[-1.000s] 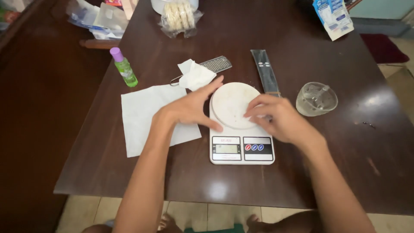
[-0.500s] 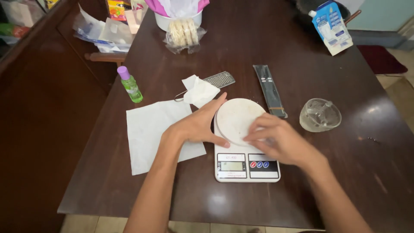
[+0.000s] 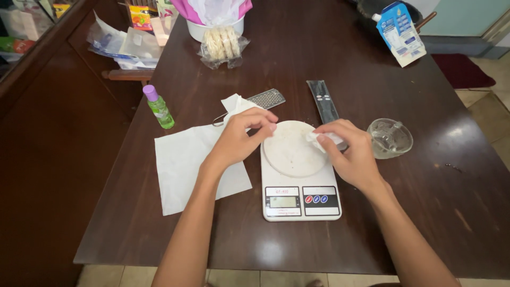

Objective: The person is cleaning a digital kitchen scale using a tissue and testing the buttons.

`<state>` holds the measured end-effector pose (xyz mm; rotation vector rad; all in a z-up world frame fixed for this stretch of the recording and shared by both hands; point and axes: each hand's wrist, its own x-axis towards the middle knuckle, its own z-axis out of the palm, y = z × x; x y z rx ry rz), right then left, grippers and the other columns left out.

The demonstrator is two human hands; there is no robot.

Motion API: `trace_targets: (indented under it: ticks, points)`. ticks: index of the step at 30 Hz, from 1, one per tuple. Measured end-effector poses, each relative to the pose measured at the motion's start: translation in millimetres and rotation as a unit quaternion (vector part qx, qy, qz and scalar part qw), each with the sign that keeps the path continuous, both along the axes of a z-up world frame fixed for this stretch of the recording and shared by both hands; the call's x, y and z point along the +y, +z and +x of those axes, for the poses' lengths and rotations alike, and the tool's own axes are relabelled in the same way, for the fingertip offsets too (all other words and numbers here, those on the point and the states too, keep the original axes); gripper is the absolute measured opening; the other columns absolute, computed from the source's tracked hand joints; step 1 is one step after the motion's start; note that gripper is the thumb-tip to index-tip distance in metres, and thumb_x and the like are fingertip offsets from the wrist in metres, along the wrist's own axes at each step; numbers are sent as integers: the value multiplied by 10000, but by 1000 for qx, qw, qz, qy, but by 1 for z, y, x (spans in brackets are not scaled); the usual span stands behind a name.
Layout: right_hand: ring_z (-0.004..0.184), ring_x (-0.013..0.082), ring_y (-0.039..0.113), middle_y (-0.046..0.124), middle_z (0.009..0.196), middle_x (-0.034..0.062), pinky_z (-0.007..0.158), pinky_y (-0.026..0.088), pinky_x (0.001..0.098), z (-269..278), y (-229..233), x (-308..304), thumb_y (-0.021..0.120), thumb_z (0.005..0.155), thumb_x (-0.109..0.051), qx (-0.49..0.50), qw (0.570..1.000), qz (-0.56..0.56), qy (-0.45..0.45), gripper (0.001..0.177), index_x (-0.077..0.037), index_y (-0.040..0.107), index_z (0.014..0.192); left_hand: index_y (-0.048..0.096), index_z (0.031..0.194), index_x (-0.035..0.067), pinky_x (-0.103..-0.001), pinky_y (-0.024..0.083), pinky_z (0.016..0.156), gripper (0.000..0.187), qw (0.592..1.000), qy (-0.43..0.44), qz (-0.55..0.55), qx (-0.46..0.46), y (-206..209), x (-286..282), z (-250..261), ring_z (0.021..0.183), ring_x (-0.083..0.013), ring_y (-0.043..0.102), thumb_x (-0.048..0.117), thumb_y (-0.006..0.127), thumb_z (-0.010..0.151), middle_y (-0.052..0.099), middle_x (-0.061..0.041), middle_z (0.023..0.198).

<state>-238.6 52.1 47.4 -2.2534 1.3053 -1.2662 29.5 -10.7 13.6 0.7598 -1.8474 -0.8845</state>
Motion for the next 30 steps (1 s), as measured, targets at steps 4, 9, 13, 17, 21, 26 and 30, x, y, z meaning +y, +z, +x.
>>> trace_targets:
  ticks: [4,9,13,17,21,26,30]
  points:
    - [935,213,688,754,1001,103,795,547,328,2,-2,2,718,898,-53,26,998,-27,59,150,-20,759,1038,673,1135,18,-326,541,905,235,998,-1,-55,-4,19,15,-3,1132,-198,640,58,663,903,668,-72,1220]
    - [903,233,678,755,949,84,769,555,340,14,3,4,748,850,-47,60,995,-39,71,139,-50,780,986,690,1131,36,-307,568,896,174,999,46,-4,-19,10,9,-5,1014,-170,704,88,657,968,718,-39,1093]
    - [885,234,667,738,940,91,723,542,317,20,1,3,751,858,-50,48,997,-41,39,136,-50,782,990,703,1053,34,-302,591,844,100,997,76,1,9,1,2,-6,950,-164,724,100,672,986,744,-46,1036]
    - [930,216,656,723,1025,95,788,509,324,14,-31,-5,732,888,-26,-113,993,39,11,176,-22,755,1062,704,995,0,-337,596,854,159,967,108,113,201,-21,1,-23,999,-208,727,154,666,1006,755,-101,1063]
    - [955,232,643,692,1132,150,805,518,356,5,-23,-1,645,978,-126,-582,724,370,20,240,-5,681,1182,602,1158,27,-430,527,1041,288,790,83,355,492,39,24,-47,1219,-274,643,285,561,1036,685,-147,1302]
    - [1105,290,666,672,1229,175,923,571,378,-38,34,20,534,1007,-138,-785,493,368,77,307,-25,602,1285,537,1300,86,-467,393,1154,373,641,29,428,636,105,68,-109,1403,-288,483,330,499,1021,541,-130,1504]
    - [1151,289,665,668,1277,151,920,575,369,-110,116,60,521,999,-124,-831,463,300,69,347,-110,588,1339,536,1310,70,-489,364,1182,382,591,3,459,663,195,106,-191,1455,-309,435,310,483,1018,506,-158,1543]
